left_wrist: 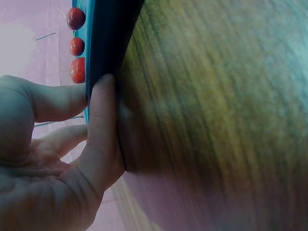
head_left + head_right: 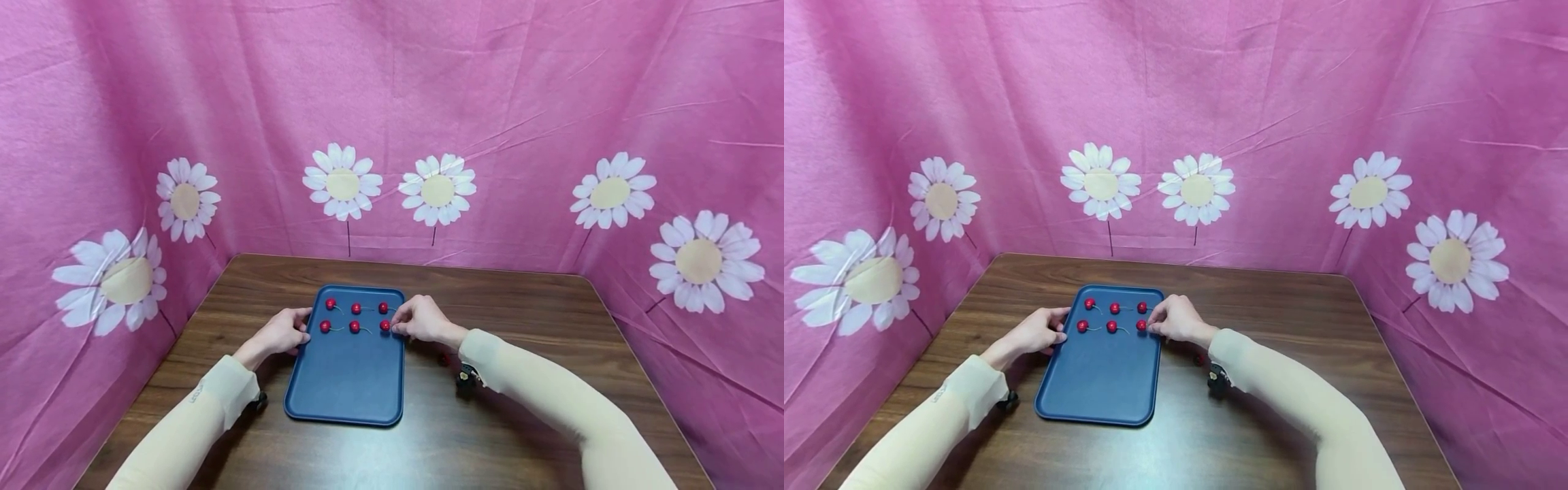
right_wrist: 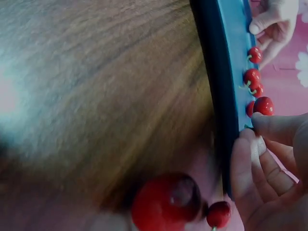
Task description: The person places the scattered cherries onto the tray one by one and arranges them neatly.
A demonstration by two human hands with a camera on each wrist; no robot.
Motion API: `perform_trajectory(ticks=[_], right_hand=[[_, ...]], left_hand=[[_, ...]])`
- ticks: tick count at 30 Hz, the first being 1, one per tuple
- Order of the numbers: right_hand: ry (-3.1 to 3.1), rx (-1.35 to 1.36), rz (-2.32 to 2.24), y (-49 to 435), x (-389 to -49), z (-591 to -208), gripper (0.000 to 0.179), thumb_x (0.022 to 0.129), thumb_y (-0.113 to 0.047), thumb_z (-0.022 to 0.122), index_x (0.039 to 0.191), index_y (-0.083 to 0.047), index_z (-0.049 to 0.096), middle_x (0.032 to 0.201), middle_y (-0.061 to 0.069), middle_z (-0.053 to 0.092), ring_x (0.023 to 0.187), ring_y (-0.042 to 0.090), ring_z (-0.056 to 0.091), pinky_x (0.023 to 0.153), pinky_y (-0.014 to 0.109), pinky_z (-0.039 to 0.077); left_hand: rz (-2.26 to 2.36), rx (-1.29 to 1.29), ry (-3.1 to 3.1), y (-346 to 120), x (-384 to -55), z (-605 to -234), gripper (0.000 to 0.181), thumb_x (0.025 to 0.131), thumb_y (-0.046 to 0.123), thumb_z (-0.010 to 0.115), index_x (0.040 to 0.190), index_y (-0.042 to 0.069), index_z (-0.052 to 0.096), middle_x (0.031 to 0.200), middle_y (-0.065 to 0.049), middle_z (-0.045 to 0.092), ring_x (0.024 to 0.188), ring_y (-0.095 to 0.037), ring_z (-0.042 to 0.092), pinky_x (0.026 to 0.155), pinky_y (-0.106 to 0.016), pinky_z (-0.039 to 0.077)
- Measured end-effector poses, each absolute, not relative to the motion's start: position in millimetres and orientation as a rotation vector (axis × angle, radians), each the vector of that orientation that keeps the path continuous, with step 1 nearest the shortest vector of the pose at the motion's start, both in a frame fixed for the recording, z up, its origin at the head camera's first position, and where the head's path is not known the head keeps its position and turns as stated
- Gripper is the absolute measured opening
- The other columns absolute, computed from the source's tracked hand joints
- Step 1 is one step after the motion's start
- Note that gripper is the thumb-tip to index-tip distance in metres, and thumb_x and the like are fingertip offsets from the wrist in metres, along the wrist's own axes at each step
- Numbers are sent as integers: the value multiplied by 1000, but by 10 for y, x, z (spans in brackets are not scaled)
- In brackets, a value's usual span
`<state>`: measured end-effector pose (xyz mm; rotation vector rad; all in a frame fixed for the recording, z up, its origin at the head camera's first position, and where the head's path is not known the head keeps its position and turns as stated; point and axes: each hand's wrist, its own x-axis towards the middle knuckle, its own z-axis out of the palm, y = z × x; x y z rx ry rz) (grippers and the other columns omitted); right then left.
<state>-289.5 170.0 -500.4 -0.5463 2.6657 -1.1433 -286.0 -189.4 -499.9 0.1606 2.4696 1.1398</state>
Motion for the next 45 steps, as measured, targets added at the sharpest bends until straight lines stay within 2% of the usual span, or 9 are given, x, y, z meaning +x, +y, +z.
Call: perform_trajectory(ticks=[5, 16, 22, 34, 40, 45], right_hand=[[2777, -601, -1011, 1638, -2923, -5047, 6, 93, -12, 91, 89, -17, 90, 86, -1, 85, 79, 4, 67, 72, 23, 60], [2790, -604, -947, 1629, -2927, -5085, 7, 94, -14, 90, 89, -19, 90, 86, -4, 84, 81, 6, 68, 74, 26, 60], [2818, -634, -932, 1614, -2919, -5120, 8, 94, -16, 90, 87, -19, 90, 83, -5, 84, 79, 4, 68, 71, 25, 60], [2822, -678, -904, 1615, -2912, -5107, 7, 94, -20, 89, 86, -19, 89, 80, -8, 82, 74, 2, 66, 68, 22, 58], [2798, -688, -931, 1627, -2898, -5101, 5, 95, -18, 87, 91, -16, 89, 81, -6, 82, 73, 2, 66, 67, 22, 59], [2746, -671, -1024, 1679, -2870, -5027, 7, 98, -14, 82, 100, -11, 89, 83, -2, 82, 66, 6, 68, 67, 24, 61]], left_hand=[[1142, 165, 2468, -1878, -2852, -4984, 74, 103, -4, 69, 171, -2, 40, 108, -15, 59, 93, -24, 68, 78, -43, 71], [1135, 160, 2479, -1881, -2857, -4989, 74, 103, -3, 69, 171, -1, 41, 108, -14, 59, 93, -24, 67, 80, -43, 72], [1148, 165, 2484, -1872, -2852, -4995, 74, 103, -4, 69, 171, -2, 41, 107, -14, 59, 93, -24, 68, 76, -41, 71], [1151, 155, 2481, -1871, -2849, -4996, 74, 103, -4, 68, 171, -2, 40, 108, -15, 59, 94, -24, 68, 78, -42, 72], [1148, 153, 2484, -1869, -2842, -4999, 73, 104, -4, 69, 171, -1, 41, 108, -14, 59, 94, -24, 68, 77, -42, 72], [1148, 158, 2488, -1871, -2843, -5003, 73, 103, -4, 69, 171, -1, 42, 107, -14, 59, 94, -24, 68, 77, -41, 72]])
